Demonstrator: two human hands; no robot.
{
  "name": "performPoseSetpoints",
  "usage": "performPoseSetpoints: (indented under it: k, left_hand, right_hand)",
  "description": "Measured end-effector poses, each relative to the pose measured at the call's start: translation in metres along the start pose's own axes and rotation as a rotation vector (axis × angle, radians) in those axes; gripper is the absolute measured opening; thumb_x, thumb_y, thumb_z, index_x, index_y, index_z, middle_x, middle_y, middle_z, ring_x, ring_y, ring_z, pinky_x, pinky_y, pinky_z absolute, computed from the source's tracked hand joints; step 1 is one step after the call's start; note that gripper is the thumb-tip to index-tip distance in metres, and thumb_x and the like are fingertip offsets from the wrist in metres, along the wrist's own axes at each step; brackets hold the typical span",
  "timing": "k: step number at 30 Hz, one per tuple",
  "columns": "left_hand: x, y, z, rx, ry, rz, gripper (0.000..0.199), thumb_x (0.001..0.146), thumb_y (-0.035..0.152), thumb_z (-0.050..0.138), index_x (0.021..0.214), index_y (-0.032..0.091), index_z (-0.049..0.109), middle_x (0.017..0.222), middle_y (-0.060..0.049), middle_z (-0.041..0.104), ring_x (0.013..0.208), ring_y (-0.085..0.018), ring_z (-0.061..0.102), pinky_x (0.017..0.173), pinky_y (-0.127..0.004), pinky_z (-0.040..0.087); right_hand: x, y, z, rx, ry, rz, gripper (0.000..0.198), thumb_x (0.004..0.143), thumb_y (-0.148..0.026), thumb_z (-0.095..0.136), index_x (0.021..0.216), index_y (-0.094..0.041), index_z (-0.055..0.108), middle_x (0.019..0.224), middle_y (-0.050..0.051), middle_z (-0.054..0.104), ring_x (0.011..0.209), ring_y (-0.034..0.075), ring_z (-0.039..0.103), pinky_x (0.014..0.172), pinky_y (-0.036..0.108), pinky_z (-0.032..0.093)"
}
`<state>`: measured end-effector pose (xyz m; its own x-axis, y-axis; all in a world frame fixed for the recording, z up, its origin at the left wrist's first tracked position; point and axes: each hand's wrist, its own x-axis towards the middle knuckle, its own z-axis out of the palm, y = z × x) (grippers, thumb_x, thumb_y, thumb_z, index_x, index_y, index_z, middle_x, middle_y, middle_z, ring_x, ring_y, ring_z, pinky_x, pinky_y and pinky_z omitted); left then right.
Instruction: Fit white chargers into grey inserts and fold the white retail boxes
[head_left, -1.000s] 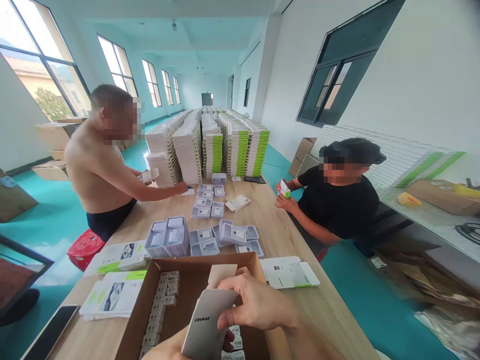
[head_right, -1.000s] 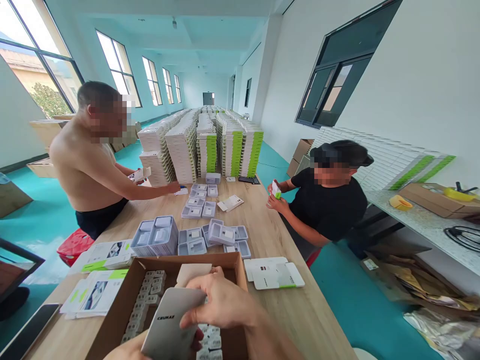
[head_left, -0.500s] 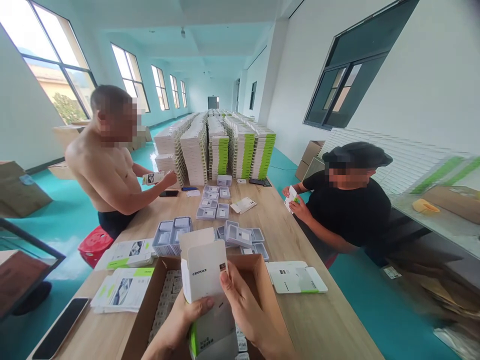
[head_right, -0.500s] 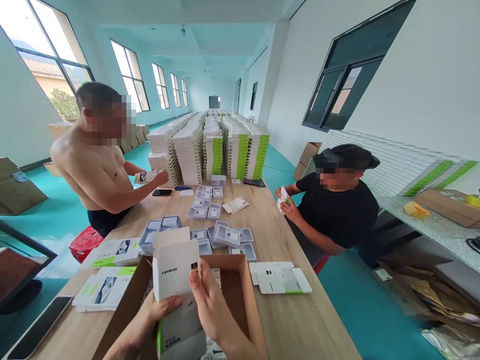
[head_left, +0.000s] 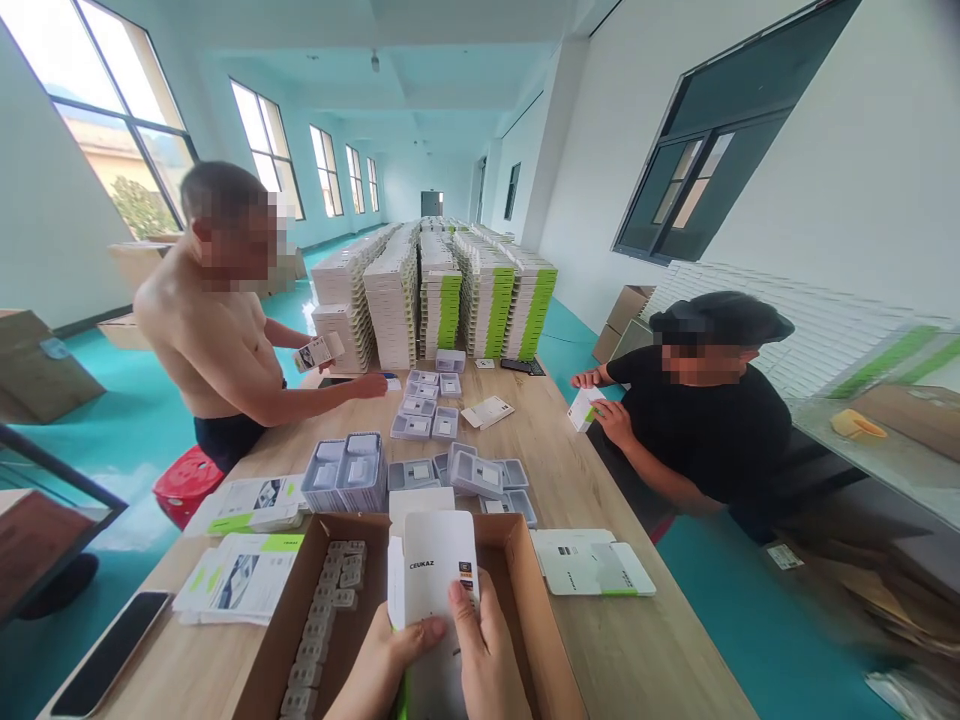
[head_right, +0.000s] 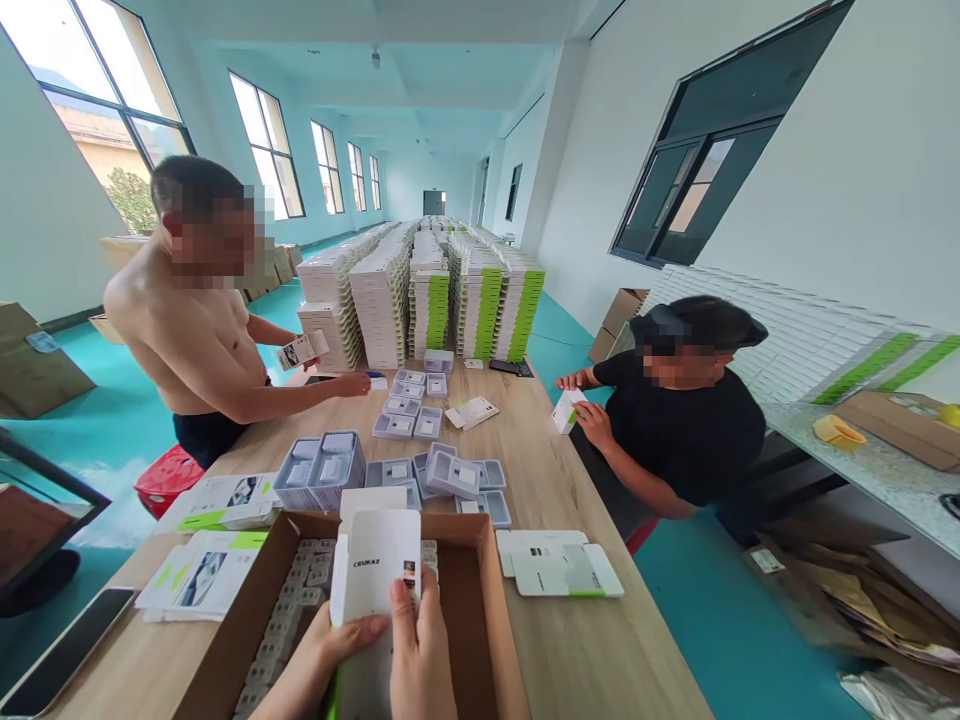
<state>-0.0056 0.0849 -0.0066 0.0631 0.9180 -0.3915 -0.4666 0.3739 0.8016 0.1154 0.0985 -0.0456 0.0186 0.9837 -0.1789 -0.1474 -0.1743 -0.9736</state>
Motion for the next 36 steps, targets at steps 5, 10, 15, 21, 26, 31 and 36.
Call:
performPoseSetpoints:
  k: [5,10,15,21,26,31,36]
  left_hand:
    - [0.002,-0.009,-0.004,0.002,-0.038,-0.059,0.066,0.055,0.047,0.094,0.107,0.010,0.079,0.107,-0.019,0.080,0.106,-0.040,0.071,0.093,-0.046,0.054]
    - [0.001,-0.017,-0.005,0.071,0.021,0.058,0.078,0.067,0.056,0.086,0.127,0.010,0.066,0.118,-0.020,0.076,0.112,-0.038,0.069,0.099,-0.046,0.053]
    - [0.005,-0.018,-0.004,0.138,0.165,0.371,0.085,0.084,0.058,0.071,0.153,0.030,0.031,0.146,-0.015,0.061,0.121,-0.030,0.067,0.094,-0.038,0.057]
    - [0.011,-0.009,0.000,0.254,0.186,0.335,0.058,0.080,0.070,0.067,0.105,0.017,0.068,0.092,-0.010,0.079,0.073,-0.022,0.070,0.063,-0.028,0.055]
    - [0.008,0.000,0.013,0.312,0.234,0.322,0.054,0.078,0.072,0.067,0.078,0.019,0.067,0.066,-0.002,0.069,0.057,-0.016,0.058,0.054,-0.024,0.048]
    - [0.008,0.002,0.021,0.318,0.241,0.300,0.060,0.080,0.074,0.063,0.095,0.016,0.072,0.081,-0.008,0.077,0.066,-0.021,0.064,0.063,-0.029,0.052]
    - [0.007,0.003,0.022,0.297,0.259,0.288,0.066,0.080,0.075,0.063,0.106,0.015,0.072,0.095,-0.012,0.081,0.085,-0.029,0.073,0.066,-0.031,0.054]
  right_hand:
    - [0.007,-0.031,-0.012,0.020,-0.102,0.003,0.064,0.083,-0.074,0.065,0.123,-0.024,0.059,0.115,0.010,0.075,0.104,0.028,0.070,0.091,0.038,0.057]
    - [0.011,-0.050,-0.018,-0.156,-0.065,-0.119,0.050,0.091,-0.071,0.054,0.106,-0.024,0.059,0.107,0.009,0.073,0.092,0.025,0.070,0.079,0.034,0.057]
    - [0.006,-0.045,-0.015,-0.186,-0.071,-0.134,0.047,0.093,-0.070,0.051,0.097,-0.023,0.057,0.087,0.004,0.070,0.074,0.020,0.064,0.068,0.030,0.054]
    - [0.001,-0.062,-0.021,-0.146,-0.160,-0.072,0.046,0.092,-0.068,0.055,0.089,-0.023,0.060,0.077,0.000,0.064,0.073,0.017,0.059,0.069,0.026,0.051]
    - [0.007,-0.074,-0.028,-0.188,-0.152,-0.076,0.054,0.091,-0.074,0.051,0.071,-0.024,0.050,0.066,-0.002,0.051,0.064,0.016,0.050,0.060,0.025,0.046]
    - [0.009,-0.077,-0.029,-0.344,-0.102,-0.149,0.056,0.092,-0.074,0.047,0.065,-0.025,0.040,0.063,-0.002,0.048,0.061,0.017,0.048,0.057,0.026,0.044]
    - [0.010,-0.082,-0.029,-0.260,-0.092,-0.140,0.051,0.089,-0.075,0.052,0.088,-0.025,0.063,0.090,0.006,0.069,0.080,0.022,0.065,0.073,0.030,0.055]
